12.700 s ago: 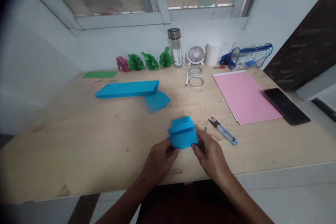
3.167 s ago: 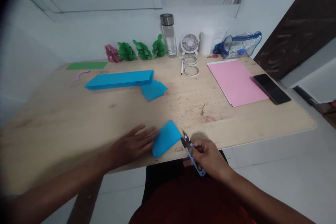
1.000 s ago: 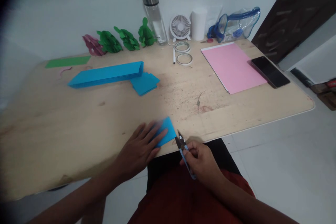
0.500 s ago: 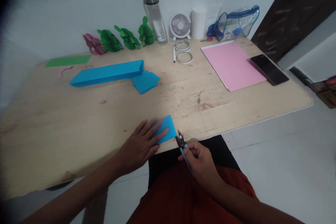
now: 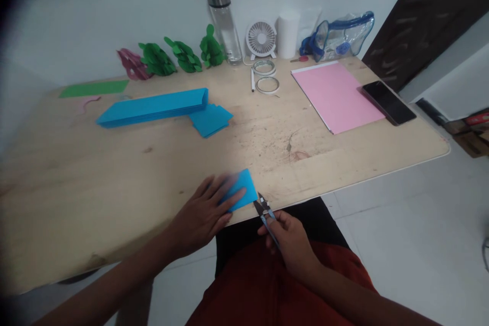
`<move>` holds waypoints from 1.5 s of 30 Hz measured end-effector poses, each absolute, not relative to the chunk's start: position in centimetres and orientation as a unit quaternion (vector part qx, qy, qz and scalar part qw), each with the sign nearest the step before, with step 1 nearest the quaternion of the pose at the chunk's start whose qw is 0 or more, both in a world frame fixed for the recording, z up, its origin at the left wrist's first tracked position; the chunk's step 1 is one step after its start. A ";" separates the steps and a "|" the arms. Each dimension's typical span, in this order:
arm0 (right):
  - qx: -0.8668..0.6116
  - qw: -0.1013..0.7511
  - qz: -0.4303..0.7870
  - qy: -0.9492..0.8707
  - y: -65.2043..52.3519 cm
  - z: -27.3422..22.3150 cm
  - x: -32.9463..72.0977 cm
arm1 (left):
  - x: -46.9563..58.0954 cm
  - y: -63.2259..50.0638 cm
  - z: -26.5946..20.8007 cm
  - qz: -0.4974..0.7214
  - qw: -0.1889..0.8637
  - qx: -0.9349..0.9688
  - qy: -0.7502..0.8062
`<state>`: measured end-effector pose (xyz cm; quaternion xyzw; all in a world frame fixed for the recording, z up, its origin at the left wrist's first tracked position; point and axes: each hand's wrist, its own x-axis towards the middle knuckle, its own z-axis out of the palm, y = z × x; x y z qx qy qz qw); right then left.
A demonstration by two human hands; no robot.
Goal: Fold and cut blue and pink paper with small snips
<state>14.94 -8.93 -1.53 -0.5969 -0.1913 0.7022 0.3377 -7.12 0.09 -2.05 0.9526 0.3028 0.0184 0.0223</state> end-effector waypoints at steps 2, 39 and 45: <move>-0.587 0.326 0.711 -0.208 -8.9 -1.5 14.8 | -7.1 0.1 -2.0 0.020 0.024 0.952 0.303; -0.671 0.303 0.643 -0.211 -7.9 -0.5 14.0 | -7.3 0.1 -2.2 0.033 0.017 0.955 0.296; -0.689 0.303 0.612 -0.243 -8.0 -0.5 14.3 | -7.2 0.1 -2.2 0.029 0.026 0.953 0.299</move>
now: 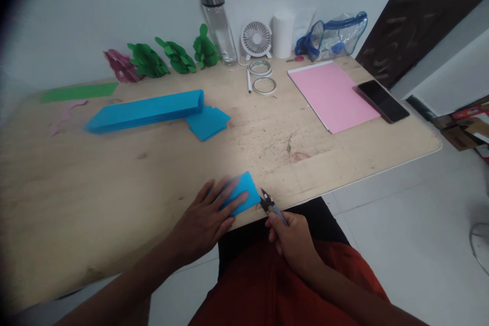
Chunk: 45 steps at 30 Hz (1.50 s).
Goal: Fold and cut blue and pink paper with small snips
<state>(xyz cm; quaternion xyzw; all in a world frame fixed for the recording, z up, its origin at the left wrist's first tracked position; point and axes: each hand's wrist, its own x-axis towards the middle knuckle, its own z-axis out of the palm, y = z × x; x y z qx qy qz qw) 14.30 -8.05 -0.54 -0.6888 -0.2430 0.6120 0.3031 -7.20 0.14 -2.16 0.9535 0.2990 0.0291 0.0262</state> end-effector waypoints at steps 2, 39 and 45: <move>-0.691 0.302 0.603 -0.259 -8.0 -0.6 14.4 | -7.2 0.1 -2.1 0.032 0.023 0.954 0.298; -0.643 0.322 0.611 -0.332 -9.0 -1.6 14.3 | -2.5 -2.4 -1.4 0.067 0.021 0.925 0.375; -0.650 0.330 0.600 -0.329 -8.7 -1.5 13.7 | -2.6 -2.4 -1.7 0.050 0.018 0.927 0.371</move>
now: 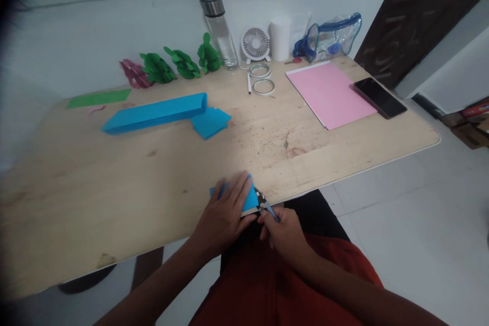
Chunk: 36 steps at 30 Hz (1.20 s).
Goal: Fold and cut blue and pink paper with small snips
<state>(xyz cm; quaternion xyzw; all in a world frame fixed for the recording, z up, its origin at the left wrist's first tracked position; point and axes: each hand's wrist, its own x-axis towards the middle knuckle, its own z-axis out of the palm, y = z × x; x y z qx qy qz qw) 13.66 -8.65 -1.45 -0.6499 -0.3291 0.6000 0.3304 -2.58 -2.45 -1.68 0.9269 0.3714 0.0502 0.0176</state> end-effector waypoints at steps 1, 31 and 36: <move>-0.653 0.329 0.597 -0.330 -8.6 -1.3 13.7 | -2.6 -2.4 -1.7 0.049 0.017 0.927 0.371; -0.642 0.367 0.613 -0.279 -9.1 -0.1 15.8 | -3.0 -1.3 -0.1 0.185 0.155 0.898 0.369; -0.621 0.354 0.638 -0.287 -9.4 -0.1 16.0 | -3.3 -1.1 0.2 0.199 0.165 0.893 0.369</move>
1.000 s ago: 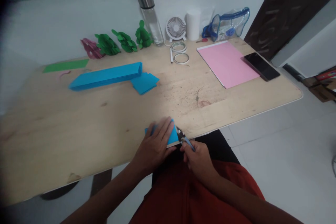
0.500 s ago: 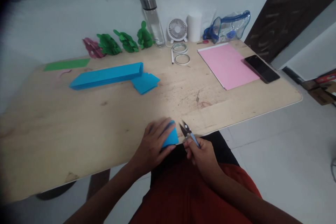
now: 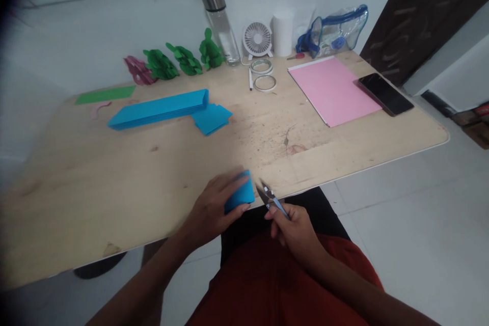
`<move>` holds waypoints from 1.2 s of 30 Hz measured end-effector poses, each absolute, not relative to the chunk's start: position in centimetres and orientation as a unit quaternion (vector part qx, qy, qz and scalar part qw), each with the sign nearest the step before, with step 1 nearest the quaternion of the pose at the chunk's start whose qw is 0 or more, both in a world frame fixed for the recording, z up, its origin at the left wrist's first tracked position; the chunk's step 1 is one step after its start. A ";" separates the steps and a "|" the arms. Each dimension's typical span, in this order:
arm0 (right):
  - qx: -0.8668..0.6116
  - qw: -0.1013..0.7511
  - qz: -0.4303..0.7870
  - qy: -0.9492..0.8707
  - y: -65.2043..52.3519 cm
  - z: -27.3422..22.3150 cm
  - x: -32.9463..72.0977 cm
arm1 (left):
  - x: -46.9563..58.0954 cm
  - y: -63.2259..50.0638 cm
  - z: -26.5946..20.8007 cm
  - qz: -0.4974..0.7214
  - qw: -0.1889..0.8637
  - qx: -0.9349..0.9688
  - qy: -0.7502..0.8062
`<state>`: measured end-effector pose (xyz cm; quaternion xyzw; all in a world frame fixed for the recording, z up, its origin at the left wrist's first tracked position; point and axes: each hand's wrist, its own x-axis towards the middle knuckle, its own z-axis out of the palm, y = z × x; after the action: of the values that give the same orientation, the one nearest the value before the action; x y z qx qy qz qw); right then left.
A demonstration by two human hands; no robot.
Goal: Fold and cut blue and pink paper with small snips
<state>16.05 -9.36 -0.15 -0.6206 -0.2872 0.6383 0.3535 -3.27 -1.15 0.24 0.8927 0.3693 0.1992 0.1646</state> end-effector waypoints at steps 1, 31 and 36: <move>-0.618 0.350 0.641 -0.290 -9.4 -0.2 16.1 | -3.3 -1.2 0.3 0.203 0.168 0.890 0.372; -0.649 0.288 0.629 -0.317 -9.6 -0.9 16.3 | -3.0 -1.2 0.0 0.291 0.209 0.838 0.410; -0.657 0.279 0.624 -0.319 -9.7 -0.6 16.5 | -3.0 -1.2 0.0 0.288 0.210 0.840 0.410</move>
<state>16.48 -9.72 -0.62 -0.6565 -0.3186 0.6243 0.2787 -3.01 -1.17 0.00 0.8396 0.4098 0.2884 0.2098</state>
